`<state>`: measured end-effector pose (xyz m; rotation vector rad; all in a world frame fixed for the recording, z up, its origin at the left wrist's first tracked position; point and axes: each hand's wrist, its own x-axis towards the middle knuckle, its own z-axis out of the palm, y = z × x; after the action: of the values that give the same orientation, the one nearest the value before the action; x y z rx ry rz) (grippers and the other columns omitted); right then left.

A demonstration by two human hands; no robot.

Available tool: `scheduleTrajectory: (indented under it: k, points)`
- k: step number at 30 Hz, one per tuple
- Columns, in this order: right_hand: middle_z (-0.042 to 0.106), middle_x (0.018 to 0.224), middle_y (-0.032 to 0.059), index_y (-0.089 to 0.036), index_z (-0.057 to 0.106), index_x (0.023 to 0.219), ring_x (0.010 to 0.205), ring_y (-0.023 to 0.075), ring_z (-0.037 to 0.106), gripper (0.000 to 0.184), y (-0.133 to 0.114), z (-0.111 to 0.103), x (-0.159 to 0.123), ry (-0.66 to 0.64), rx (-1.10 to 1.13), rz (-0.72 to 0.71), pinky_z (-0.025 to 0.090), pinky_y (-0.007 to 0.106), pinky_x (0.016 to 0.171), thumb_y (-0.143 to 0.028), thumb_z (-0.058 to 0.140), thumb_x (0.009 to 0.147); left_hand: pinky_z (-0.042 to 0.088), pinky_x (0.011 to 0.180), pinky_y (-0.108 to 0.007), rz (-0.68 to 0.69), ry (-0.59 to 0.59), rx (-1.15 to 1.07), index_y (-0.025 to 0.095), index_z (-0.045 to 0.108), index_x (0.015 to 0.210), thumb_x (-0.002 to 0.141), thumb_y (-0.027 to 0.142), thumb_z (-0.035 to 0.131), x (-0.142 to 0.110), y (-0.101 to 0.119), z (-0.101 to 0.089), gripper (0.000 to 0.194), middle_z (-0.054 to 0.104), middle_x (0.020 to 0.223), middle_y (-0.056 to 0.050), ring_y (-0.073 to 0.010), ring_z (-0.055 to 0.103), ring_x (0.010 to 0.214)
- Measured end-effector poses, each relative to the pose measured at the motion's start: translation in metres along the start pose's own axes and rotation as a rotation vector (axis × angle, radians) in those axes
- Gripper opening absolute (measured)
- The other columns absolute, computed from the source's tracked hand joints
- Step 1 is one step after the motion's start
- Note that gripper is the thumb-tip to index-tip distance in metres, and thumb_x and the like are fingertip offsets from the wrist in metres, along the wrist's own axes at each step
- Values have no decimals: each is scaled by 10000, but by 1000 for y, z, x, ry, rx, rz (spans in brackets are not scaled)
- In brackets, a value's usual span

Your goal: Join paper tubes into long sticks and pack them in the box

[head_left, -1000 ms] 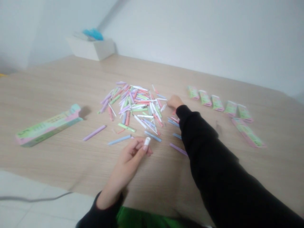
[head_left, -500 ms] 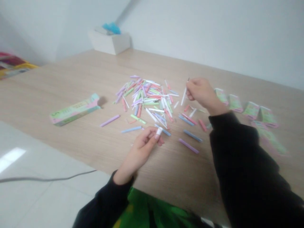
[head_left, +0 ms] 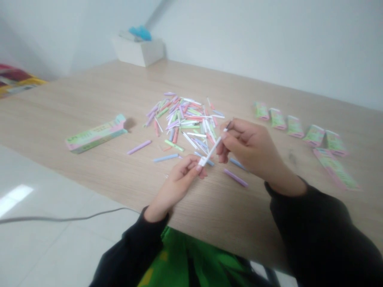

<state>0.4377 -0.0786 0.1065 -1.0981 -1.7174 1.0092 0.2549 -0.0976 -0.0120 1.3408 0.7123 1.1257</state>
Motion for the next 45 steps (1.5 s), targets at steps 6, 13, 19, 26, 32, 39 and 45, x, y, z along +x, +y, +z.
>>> scheduleTrajectory:
  k: [6, 13, 19, 26, 32, 39, 45]
  points:
    - [667, 586, -25, -207, 547, 734, 455, 87, 614, 211, -6, -2, -2, 78, -34, -49, 492, 200, 439, -107, 573, 919, 494, 738, -290, 29, -35, 0, 179, 642, 908, 980, 439, 637, 0, 6, 2, 270, 683, 776, -24, -157, 641, 746]
    - [634, 595, -45, -189, 576, 788, 470, 69, 585, 125, 12, 9, -6, -55, -29, 25, 480, 175, 453, -131, 572, 899, 456, 757, -291, 4, -52, -38, 191, 634, 1046, 1009, 411, 599, -4, -3, -1, 226, 625, 768, 0, -154, 590, 748]
    - [640, 601, -48, -181, 601, 784, 457, 62, 571, 89, 14, 4, -5, -86, 4, 34, 482, 168, 439, -167, 629, 867, 401, 777, -302, -13, -80, 37, 239, 669, 1241, 1046, 416, 517, -10, -5, -7, 304, 516, 777, 6, -180, 515, 794]
    - [694, 629, -34, -225, 640, 824, 515, 105, 671, 96, -6, -13, -8, -242, -53, 81, 547, 202, 495, -158, 639, 894, 393, 938, -338, 4, -130, 59, 280, 674, 1191, 1047, 393, 523, -11, 6, -8, 237, 649, 1082, -30, -220, 565, 1040]
    - [711, 635, -50, -235, 636, 832, 526, 104, 690, 118, -8, -15, -14, -339, -56, 99, 529, 189, 481, -125, 661, 864, 393, 947, -318, 5, -190, 89, 274, 636, 1153, 1077, 355, 459, -15, 6, -8, 209, 640, 1117, -21, -204, 563, 1077]
    - [692, 569, -36, -246, 606, 775, 464, 130, 676, 156, -21, -22, -29, -309, -160, 76, 484, 217, 416, -146, 688, 863, 401, 953, -319, 38, -171, 106, 258, 619, 1132, 1072, 346, 454, -16, 8, -9, 196, 648, 1155, -38, -219, 567, 1094]
    - [664, 538, -50, -245, 591, 744, 441, 118, 636, 150, -31, -17, -35, -354, -277, 12, 455, 236, 423, -170, 663, 852, 406, 956, -355, 62, -194, 149, 237, 684, 1102, 1052, 370, 455, -16, 14, -10, 270, 662, 1106, -62, -251, 574, 1029]
